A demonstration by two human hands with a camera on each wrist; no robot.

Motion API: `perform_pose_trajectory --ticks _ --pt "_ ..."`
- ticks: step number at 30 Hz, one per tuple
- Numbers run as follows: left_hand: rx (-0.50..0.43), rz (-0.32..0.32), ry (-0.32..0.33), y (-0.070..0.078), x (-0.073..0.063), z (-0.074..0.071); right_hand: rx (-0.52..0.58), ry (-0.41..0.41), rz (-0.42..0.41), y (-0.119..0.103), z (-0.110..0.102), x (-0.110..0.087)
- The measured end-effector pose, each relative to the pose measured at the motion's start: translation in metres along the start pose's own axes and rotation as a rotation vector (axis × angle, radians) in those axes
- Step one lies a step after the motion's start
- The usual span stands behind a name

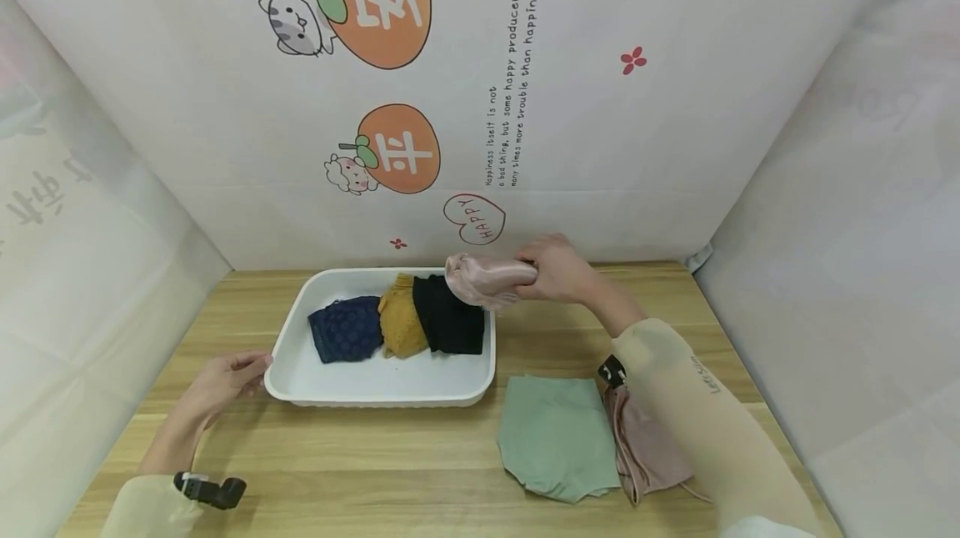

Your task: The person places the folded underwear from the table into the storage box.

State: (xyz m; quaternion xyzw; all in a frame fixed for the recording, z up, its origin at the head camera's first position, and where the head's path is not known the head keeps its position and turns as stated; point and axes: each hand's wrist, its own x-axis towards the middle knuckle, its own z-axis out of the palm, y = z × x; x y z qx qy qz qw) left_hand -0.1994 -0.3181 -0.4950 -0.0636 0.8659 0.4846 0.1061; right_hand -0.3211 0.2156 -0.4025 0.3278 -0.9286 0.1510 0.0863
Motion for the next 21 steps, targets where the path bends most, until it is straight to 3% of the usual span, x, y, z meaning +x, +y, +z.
perform_pose_trajectory --ticks 21 --pt "-0.041 0.018 -0.005 0.0 -0.001 -0.001 -0.005 -0.01 -0.114 -0.044 0.013 0.038"
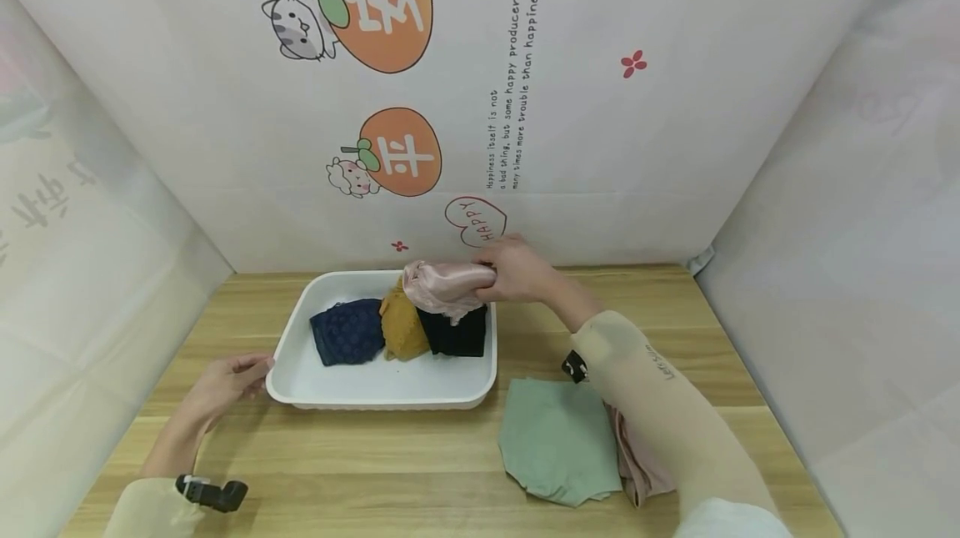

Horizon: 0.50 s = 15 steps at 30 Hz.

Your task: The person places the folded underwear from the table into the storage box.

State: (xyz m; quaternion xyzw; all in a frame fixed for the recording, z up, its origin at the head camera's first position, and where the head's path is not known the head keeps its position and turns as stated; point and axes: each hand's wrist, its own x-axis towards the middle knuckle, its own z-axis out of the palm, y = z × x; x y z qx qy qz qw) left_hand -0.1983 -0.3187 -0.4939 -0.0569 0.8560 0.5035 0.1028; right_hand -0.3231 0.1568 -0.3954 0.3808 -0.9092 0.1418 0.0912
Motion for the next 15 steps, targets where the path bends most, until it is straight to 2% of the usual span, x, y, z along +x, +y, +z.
perform_pose_trajectory --ticks 6,15 --pt "0.002 -0.014 0.0 0.0 0.0 0.0 -0.024 -0.025 0.0 -0.01 0.002 0.011" --pt "0.01 -0.015 0.001 -0.002 0.001 0.0 0.026 -0.02 -0.05 -0.028 0.007 0.027"
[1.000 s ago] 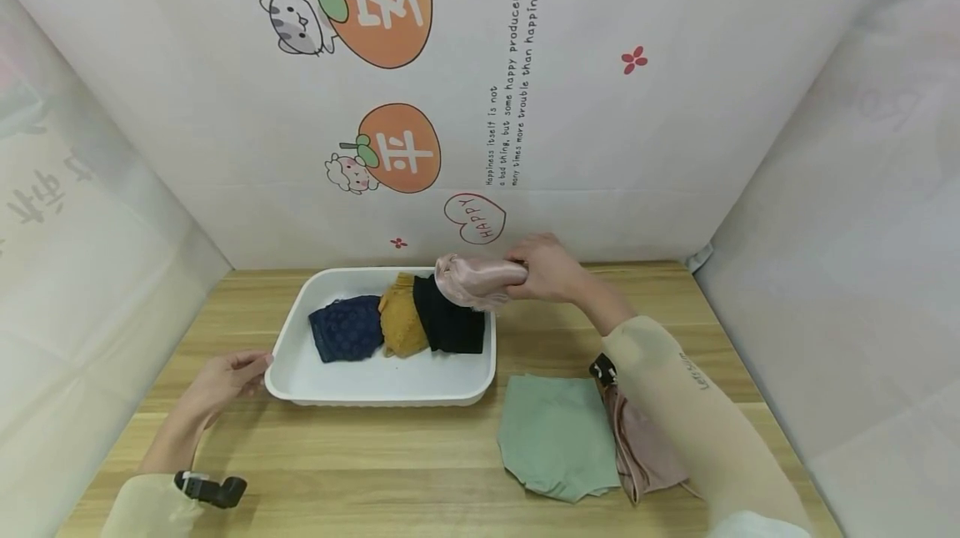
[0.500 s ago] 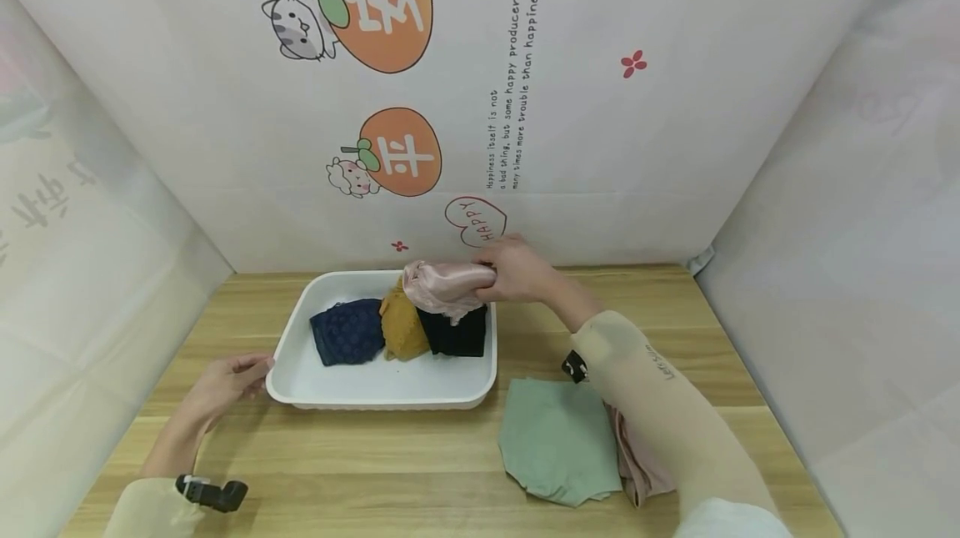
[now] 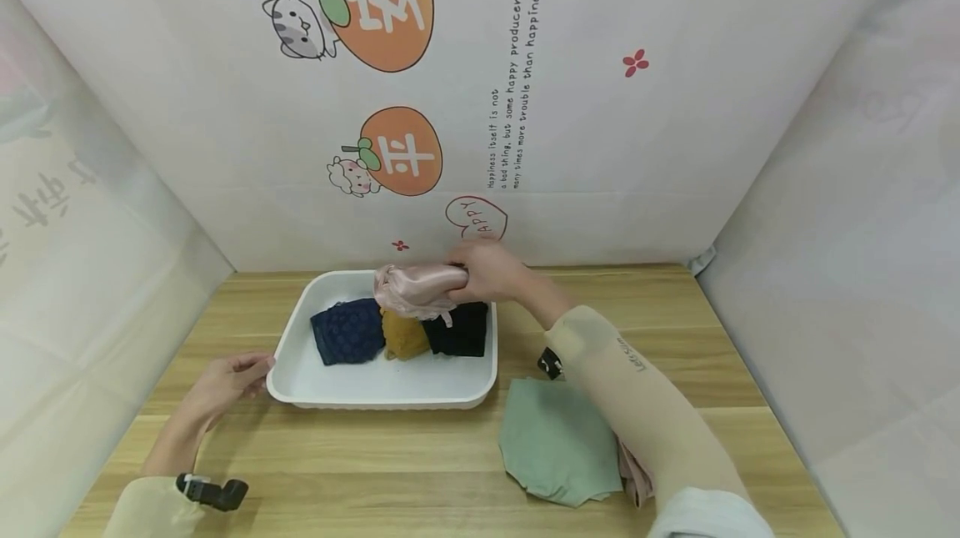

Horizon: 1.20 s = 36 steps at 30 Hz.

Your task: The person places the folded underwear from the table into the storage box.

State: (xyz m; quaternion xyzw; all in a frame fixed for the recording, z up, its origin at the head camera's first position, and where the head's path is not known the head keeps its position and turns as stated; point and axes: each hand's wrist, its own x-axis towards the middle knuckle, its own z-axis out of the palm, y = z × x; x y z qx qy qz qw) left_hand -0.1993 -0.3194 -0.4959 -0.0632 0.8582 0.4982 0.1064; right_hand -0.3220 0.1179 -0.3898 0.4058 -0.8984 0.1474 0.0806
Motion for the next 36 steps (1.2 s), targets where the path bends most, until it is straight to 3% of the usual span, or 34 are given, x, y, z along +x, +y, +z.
perform_pose_trajectory --ticks 13,36 --pt "0.012 -0.033 0.012 0.004 -0.004 0.001 0.011 -0.032 -0.068 -0.023 0.009 0.025" --pt "-0.029 -0.003 -0.012 -0.002 0.004 -0.002 0.035 -0.112 -0.15 -0.057 0.032 0.067"
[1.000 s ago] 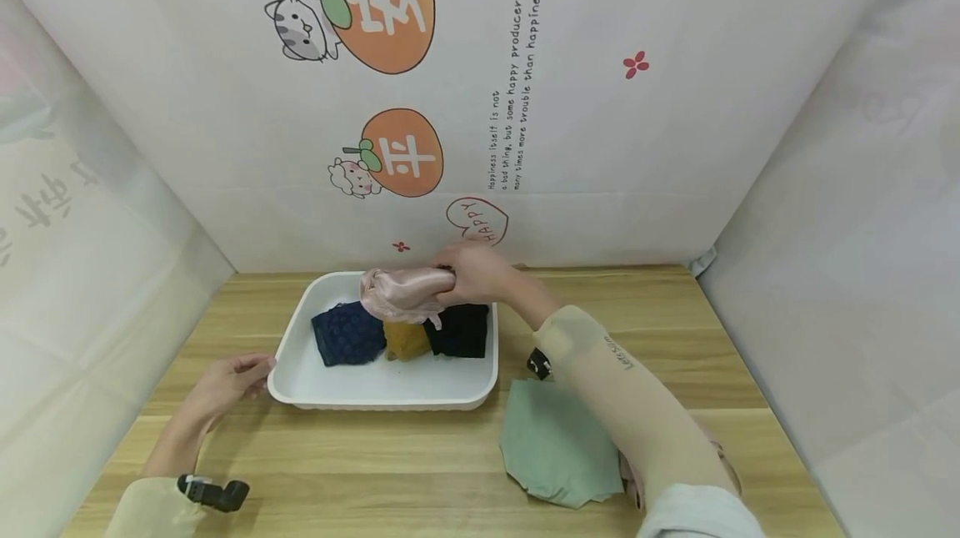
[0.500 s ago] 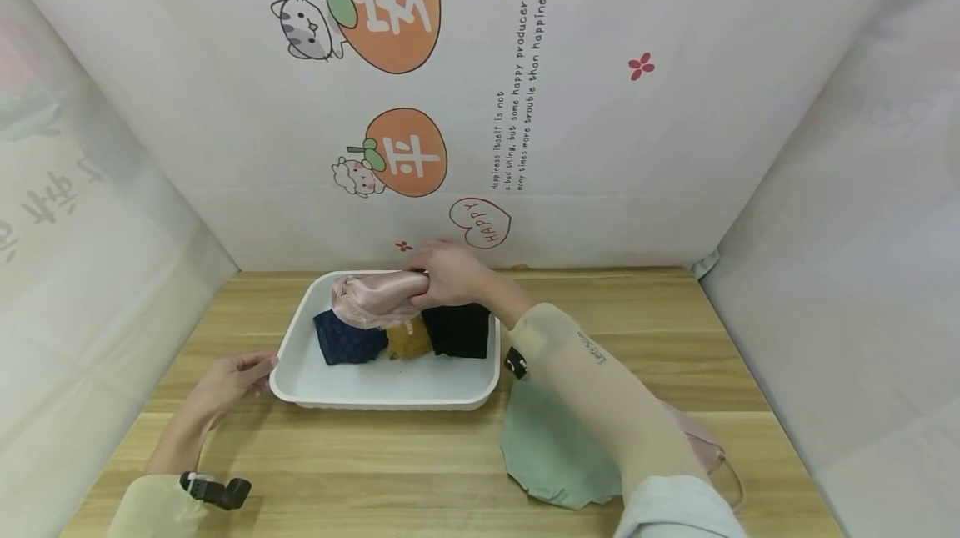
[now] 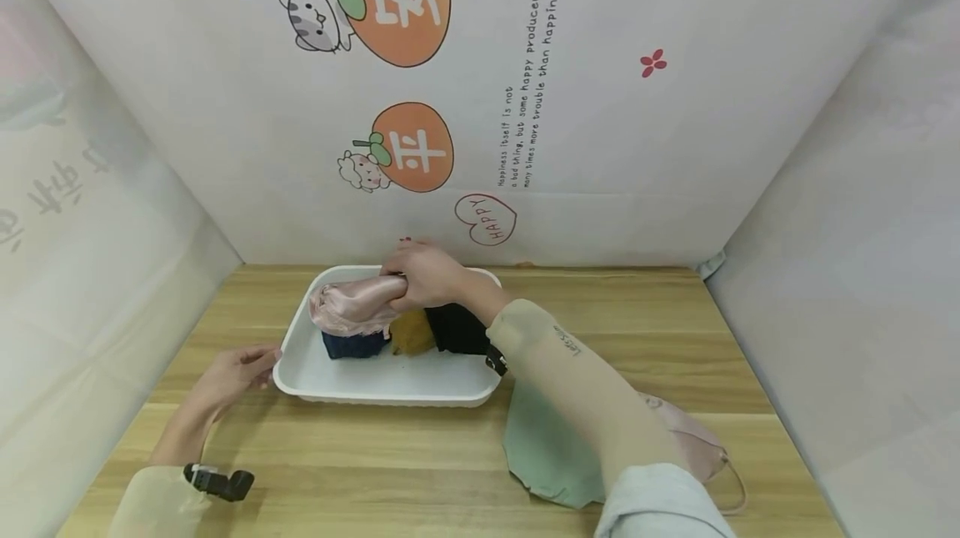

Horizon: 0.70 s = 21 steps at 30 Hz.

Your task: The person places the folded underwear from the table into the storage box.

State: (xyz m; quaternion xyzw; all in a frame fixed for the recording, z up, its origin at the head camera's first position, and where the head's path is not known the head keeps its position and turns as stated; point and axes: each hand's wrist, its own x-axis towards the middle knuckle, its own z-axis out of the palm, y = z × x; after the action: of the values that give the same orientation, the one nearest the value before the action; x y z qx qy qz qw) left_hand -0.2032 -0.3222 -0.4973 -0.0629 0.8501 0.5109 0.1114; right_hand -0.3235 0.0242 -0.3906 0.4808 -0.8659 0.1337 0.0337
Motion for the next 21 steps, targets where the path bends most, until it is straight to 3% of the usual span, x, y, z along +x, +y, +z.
perform_pose_trajectory --ticks 10,21 --pt "-0.014 0.019 -0.007 0.003 0.0 -0.001 -0.029 -0.055 -0.013 -0.003 0.017 0.019" --pt "-0.018 0.036 -0.001 0.002 -0.001 -0.001 -0.046 -0.134 -0.093 -0.016 0.031 0.038"
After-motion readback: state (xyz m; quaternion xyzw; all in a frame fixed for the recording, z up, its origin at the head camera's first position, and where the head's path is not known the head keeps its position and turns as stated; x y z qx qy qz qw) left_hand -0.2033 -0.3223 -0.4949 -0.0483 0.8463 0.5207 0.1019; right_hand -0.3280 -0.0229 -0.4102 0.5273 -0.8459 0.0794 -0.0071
